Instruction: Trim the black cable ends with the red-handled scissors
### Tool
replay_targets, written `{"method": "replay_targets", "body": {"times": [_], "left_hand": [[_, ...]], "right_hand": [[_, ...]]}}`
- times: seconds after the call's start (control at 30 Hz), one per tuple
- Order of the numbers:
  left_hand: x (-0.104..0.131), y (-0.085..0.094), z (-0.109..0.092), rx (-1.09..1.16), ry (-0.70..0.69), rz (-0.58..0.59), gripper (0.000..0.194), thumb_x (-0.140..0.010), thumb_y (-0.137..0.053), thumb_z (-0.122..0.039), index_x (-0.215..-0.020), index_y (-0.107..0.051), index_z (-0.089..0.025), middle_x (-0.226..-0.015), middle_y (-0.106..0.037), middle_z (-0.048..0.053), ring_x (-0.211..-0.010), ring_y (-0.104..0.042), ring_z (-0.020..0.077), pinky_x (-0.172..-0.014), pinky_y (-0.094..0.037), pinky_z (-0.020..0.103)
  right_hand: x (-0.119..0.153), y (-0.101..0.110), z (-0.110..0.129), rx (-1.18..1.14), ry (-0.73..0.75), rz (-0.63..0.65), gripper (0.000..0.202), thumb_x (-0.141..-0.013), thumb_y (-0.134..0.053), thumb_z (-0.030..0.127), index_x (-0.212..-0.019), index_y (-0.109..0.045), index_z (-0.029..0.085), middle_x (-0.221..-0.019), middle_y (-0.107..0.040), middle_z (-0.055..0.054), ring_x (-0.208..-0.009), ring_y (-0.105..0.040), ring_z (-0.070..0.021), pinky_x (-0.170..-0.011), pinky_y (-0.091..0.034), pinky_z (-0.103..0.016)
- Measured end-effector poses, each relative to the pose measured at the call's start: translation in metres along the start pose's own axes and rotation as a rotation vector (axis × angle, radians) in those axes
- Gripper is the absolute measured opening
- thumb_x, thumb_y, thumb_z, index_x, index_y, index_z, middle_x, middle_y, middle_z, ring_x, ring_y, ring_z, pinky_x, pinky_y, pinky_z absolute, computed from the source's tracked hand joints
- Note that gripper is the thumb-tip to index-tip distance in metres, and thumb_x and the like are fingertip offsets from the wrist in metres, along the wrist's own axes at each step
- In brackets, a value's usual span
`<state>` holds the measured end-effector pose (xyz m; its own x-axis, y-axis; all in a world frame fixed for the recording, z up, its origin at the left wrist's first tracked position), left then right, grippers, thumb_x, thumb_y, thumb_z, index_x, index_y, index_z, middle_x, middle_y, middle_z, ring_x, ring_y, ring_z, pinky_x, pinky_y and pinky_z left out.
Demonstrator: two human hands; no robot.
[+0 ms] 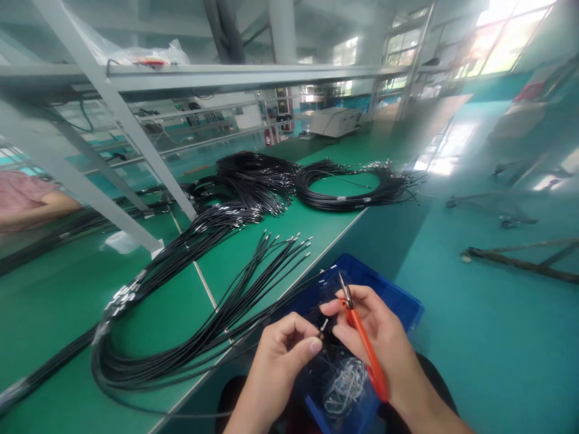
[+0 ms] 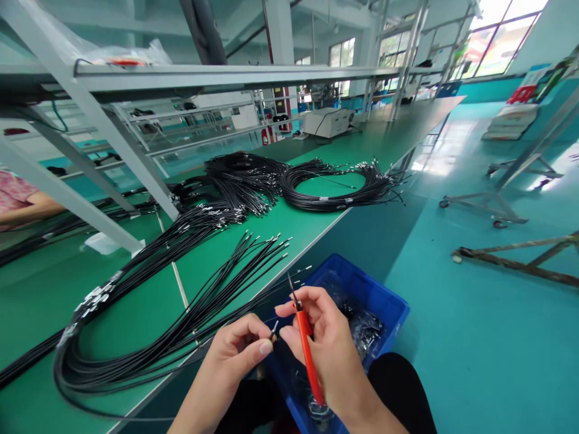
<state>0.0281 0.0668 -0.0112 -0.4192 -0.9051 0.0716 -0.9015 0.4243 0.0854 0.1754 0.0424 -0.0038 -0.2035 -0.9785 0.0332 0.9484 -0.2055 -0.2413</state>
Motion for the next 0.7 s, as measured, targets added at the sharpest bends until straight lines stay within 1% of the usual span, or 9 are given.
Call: {"method": "replay_targets", "body": {"times": [0.1, 0.17, 0.27, 0.33, 0.4, 0.47, 0.53, 0.6, 0.7], "left_hand": [[0.0, -0.001, -0.001, -0.029, -0.004, -0.021, 0.017, -0.079, -0.061, -0.029, -0.069, -0.057, -0.016, -0.059, -0.049, -0.003, -0.054, -0.043, 0.0101, -0.053, -0.036, 0.022], [0.0, -0.003, -0.003, -0.116, -0.028, -0.065, 0.016, -0.079, -0.06, -0.028, -0.069, -0.058, -0.016, -0.062, -0.053, -0.002, -0.057, -0.047, 0.0116, -0.055, -0.038, 0.023], [0.0, -0.005, -0.006, -0.227, -0.098, -0.135, 0.013, -0.079, -0.059, -0.023, -0.068, -0.06, -0.017, -0.068, -0.057, 0.0, -0.065, -0.053, 0.0141, -0.061, -0.04, 0.024], [0.0, -0.005, -0.006, -0.206, -0.114, -0.154, 0.013, -0.079, -0.058, -0.02, -0.067, -0.06, -0.017, -0.069, -0.058, 0.0, -0.066, -0.054, 0.0145, -0.063, -0.041, 0.024], [-0.001, -0.002, -0.003, -0.129, -0.069, -0.148, 0.012, -0.079, -0.057, -0.02, -0.067, -0.058, -0.017, -0.065, -0.057, -0.001, -0.062, -0.052, 0.0135, -0.06, -0.041, 0.024], [-0.002, 0.002, 0.001, -0.049, -0.01, -0.128, 0.012, -0.079, -0.058, -0.023, -0.069, -0.058, -0.017, -0.062, -0.056, -0.002, -0.059, -0.051, 0.0128, -0.059, -0.04, 0.023], [-0.003, 0.007, 0.002, 0.009, 0.018, -0.117, 0.013, -0.078, -0.06, -0.027, -0.071, -0.059, -0.016, -0.063, -0.055, -0.002, -0.06, -0.048, 0.0125, -0.06, -0.038, 0.023], [-0.004, 0.011, 0.001, 0.059, 0.018, -0.109, 0.014, -0.077, -0.062, -0.027, -0.072, -0.06, -0.015, -0.065, -0.054, -0.001, -0.063, -0.046, 0.0121, -0.061, -0.036, 0.023], [-0.004, 0.011, 0.0, 0.136, 0.021, -0.073, 0.013, -0.078, -0.061, -0.027, -0.073, -0.061, -0.015, -0.065, -0.053, -0.001, -0.064, -0.043, 0.0119, -0.062, -0.035, 0.023]], "right_hand": [[-0.001, -0.01, 0.001, 0.091, 0.004, 0.023, 0.026, -0.071, -0.066, 0.017, -0.092, -0.052, 0.023, -0.076, -0.066, 0.001, -0.068, -0.062, -0.0152, -0.063, -0.049, -0.026], [0.002, -0.01, -0.003, 0.225, 0.061, -0.047, 0.022, -0.071, -0.064, 0.017, -0.089, -0.053, 0.024, -0.07, -0.064, 0.003, -0.064, -0.063, -0.0159, -0.059, -0.05, -0.026], [0.011, -0.008, -0.004, 0.491, 0.303, -0.186, 0.023, -0.071, -0.063, 0.015, -0.091, -0.057, 0.025, -0.075, -0.068, -0.001, -0.065, -0.065, -0.0195, -0.059, -0.051, -0.029], [0.021, -0.014, -0.002, 0.627, 0.522, -0.208, 0.025, -0.071, -0.062, 0.011, -0.091, -0.06, 0.025, -0.077, -0.07, -0.003, -0.065, -0.065, -0.0211, -0.061, -0.051, -0.031], [0.03, -0.019, 0.001, 0.661, 0.641, -0.191, 0.024, -0.072, -0.059, 0.01, -0.089, -0.063, 0.027, -0.075, -0.07, -0.003, -0.062, -0.064, -0.0205, -0.061, -0.05, -0.032], [0.03, -0.016, 0.001, 0.606, 0.539, -0.172, 0.022, -0.071, -0.061, 0.012, -0.087, -0.064, 0.027, -0.074, -0.07, -0.003, -0.059, -0.062, -0.0191, -0.057, -0.049, -0.031], [0.024, -0.007, -0.003, 0.451, 0.275, -0.136, 0.026, -0.065, -0.066, 0.015, -0.089, -0.062, 0.026, -0.076, -0.069, -0.002, -0.061, -0.062, -0.0189, -0.057, -0.049, -0.03], [0.017, -0.001, -0.01, 0.22, 0.017, 0.03, 0.031, -0.061, -0.067, 0.012, -0.089, -0.059, 0.023, -0.073, -0.068, -0.001, -0.066, -0.062, -0.0185, -0.059, -0.048, -0.028], [0.018, -0.003, -0.019, -0.013, -0.25, 0.383, 0.025, -0.062, -0.064, 0.015, -0.086, -0.058, 0.019, -0.067, -0.068, -0.002, -0.052, -0.055, -0.012, -0.047, -0.04, -0.021]]}}
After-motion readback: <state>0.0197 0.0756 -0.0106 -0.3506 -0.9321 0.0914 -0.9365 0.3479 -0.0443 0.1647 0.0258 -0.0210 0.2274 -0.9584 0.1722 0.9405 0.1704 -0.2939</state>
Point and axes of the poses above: each hand's wrist, its own x-axis away from the middle knuckle, its own y-axis out of the back of the hand, z = x × y, the point moved 5 cm from there along -x, towards the middle knuckle
